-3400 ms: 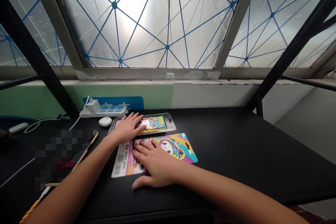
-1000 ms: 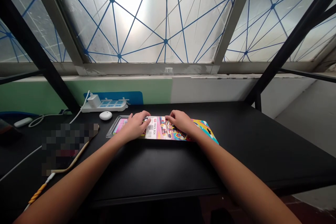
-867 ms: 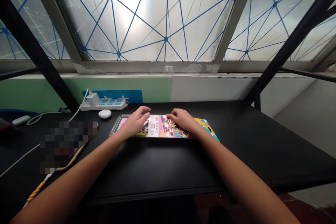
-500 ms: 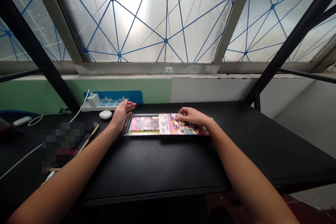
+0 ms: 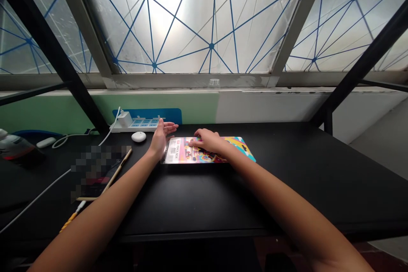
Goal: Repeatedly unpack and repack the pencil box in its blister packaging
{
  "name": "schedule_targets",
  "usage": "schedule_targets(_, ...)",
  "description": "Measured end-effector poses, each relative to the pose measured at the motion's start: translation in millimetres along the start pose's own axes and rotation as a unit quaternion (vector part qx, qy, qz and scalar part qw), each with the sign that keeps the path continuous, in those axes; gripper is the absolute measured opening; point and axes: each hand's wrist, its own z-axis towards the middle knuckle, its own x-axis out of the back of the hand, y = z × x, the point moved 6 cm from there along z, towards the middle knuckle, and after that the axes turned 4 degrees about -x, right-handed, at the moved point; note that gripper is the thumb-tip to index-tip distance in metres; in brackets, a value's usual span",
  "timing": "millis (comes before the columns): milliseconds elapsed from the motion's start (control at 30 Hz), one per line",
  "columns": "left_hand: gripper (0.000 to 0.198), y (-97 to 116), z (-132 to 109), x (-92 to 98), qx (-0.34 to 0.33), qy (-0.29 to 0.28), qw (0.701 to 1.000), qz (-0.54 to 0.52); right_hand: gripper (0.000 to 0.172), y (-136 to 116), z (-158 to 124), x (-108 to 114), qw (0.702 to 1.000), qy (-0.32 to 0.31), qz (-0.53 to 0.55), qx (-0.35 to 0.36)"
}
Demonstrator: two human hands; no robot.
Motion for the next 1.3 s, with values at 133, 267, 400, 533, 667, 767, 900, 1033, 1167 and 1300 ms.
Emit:
schedule_targets(133,0.058,5,-1,-6.5,-0.067,-0.051,0.982,0.169,0.040,-42,16,-20,0.999,-0.007,-0.027,0.043)
schedule_targets(267,0.026,11,-11,-14.6,-0.103,-0.136,0.939,0.299,0.041,-33,12,-12,0.998,0.015,-0.034,0.056)
schedule_targets(400,0.019,17,-19,-18.1,-0.124,-0.171,0.901,0.379,0.041,30,-10,14,0.999,0.038,-0.030,0.012)
schedule_targets(533,0.028,21,-20,-24.4,-0.165,-0.174,0.858,0.455,0.041,88,-36,35,0.999,0.032,0.016,-0.041)
schedule_targets(667,0.035,34,-23,-29.7,-0.247,-0.135,0.796,0.536,0.039,89,-48,53,0.995,0.094,-0.006,-0.025)
schedule_targets(767,0.033,50,-27,-28.1,-0.289,-0.104,0.774,0.554,0.036,68,-57,66,0.982,0.182,-0.054,0.020)
schedule_targets(900,0.025,72,-35,-29.4,-0.354,-0.140,0.753,0.537,0.028,47,-71,78,0.965,0.233,-0.093,0.078)
schedule_targets(1033,0.019,80,-41,-33.7,-0.354,-0.219,0.747,0.519,0.025,39,-80,80,0.977,0.180,-0.074,0.087)
schedule_targets(1167,0.025,80,-43,-33.8,-0.285,-0.242,0.745,0.552,0.025,27,-89,77,0.984,0.132,-0.086,0.084)
schedule_targets(1300,0.041,86,-48,-35.3,-0.281,-0.242,0.734,0.569,0.022,14,-96,71,0.982,0.109,-0.111,0.104)
